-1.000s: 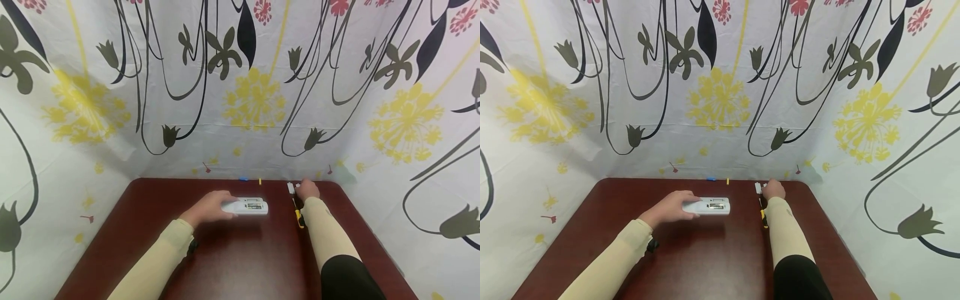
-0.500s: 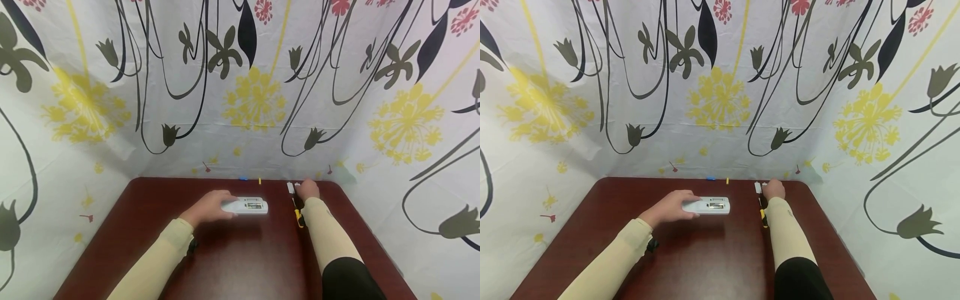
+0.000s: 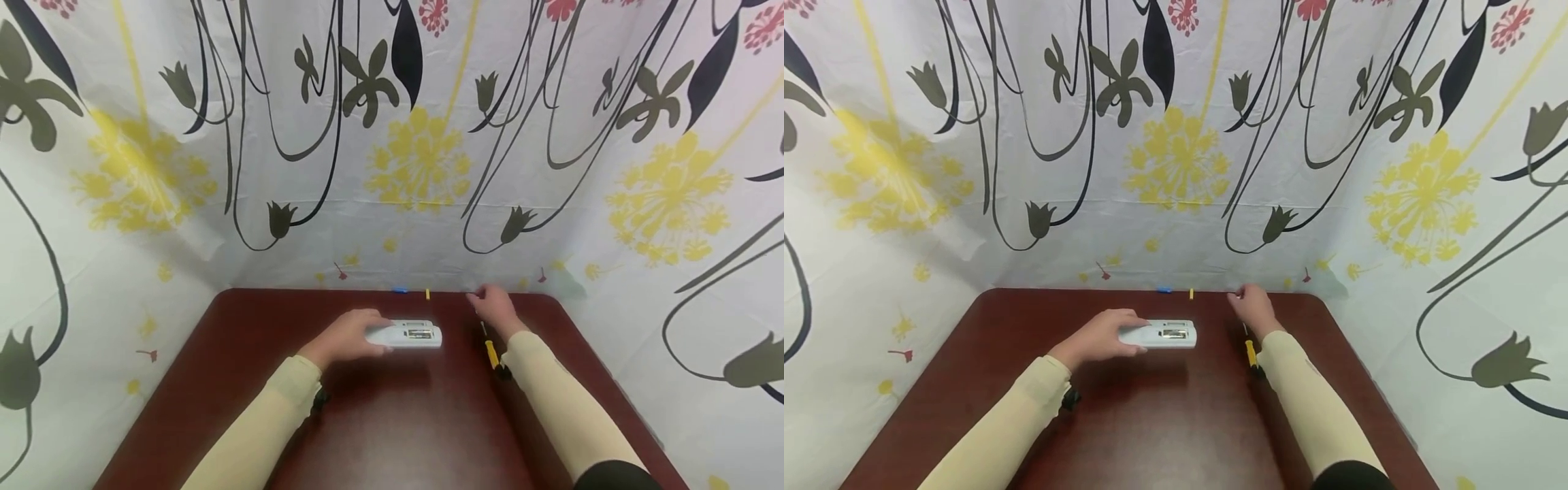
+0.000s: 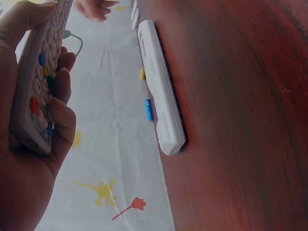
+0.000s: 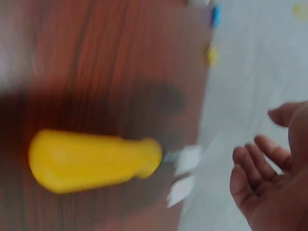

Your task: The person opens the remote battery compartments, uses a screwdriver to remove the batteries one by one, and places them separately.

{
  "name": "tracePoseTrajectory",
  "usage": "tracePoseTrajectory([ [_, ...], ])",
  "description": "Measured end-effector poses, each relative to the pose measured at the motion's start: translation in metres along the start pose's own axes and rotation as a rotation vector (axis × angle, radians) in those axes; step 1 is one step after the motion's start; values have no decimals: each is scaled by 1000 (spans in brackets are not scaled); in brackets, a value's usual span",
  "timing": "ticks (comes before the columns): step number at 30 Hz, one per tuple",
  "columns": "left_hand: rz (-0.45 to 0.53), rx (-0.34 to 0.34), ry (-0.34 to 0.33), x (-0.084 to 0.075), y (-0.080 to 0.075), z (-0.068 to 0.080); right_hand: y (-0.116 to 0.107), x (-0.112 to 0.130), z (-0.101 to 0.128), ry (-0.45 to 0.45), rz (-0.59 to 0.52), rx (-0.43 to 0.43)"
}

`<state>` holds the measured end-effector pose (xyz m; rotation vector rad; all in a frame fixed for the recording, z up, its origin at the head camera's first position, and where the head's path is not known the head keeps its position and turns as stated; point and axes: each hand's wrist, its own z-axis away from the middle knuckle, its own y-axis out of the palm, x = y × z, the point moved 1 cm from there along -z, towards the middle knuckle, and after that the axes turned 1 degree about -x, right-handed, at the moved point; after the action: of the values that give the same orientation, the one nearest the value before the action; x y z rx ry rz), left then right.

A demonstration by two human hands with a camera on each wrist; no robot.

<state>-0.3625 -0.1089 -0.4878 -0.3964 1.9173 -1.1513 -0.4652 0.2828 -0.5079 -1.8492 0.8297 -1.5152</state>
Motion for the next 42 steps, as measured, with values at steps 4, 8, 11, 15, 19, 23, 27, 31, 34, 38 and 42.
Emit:
tracePoseTrajectory([
  [4,-6,-4,23,-1,1,-1,0,37,28,-138,-68,83],
  [8,-6,-6,18,-2,1,-1,1,67,56,-222,-119,152],
  [11,-6,-3,16,-2,1,0,0,79,71,-277,-127,183],
  [15,-14,-4,22,-2,1,1,-3,88,86,-334,-114,210],
  [19,-20,-7,26,-2,0,1,-6,94,95,-381,-106,245],
  [23,-14,-13,28,-2,-1,1,-7,98,100,-413,-90,253],
  [27,-12,-9,23,-3,0,-1,-5,98,102,-441,-88,250],
  [31,-6,-2,6,-2,0,0,2,97,101,-470,-88,259],
  [34,6,3,-2,-3,0,1,8,98,101,-491,-58,252],
  [38,24,6,-7,-4,0,1,15,102,100,-532,-37,249],
  [42,11,3,12,-4,1,0,18,107,100,-555,-23,254],
])
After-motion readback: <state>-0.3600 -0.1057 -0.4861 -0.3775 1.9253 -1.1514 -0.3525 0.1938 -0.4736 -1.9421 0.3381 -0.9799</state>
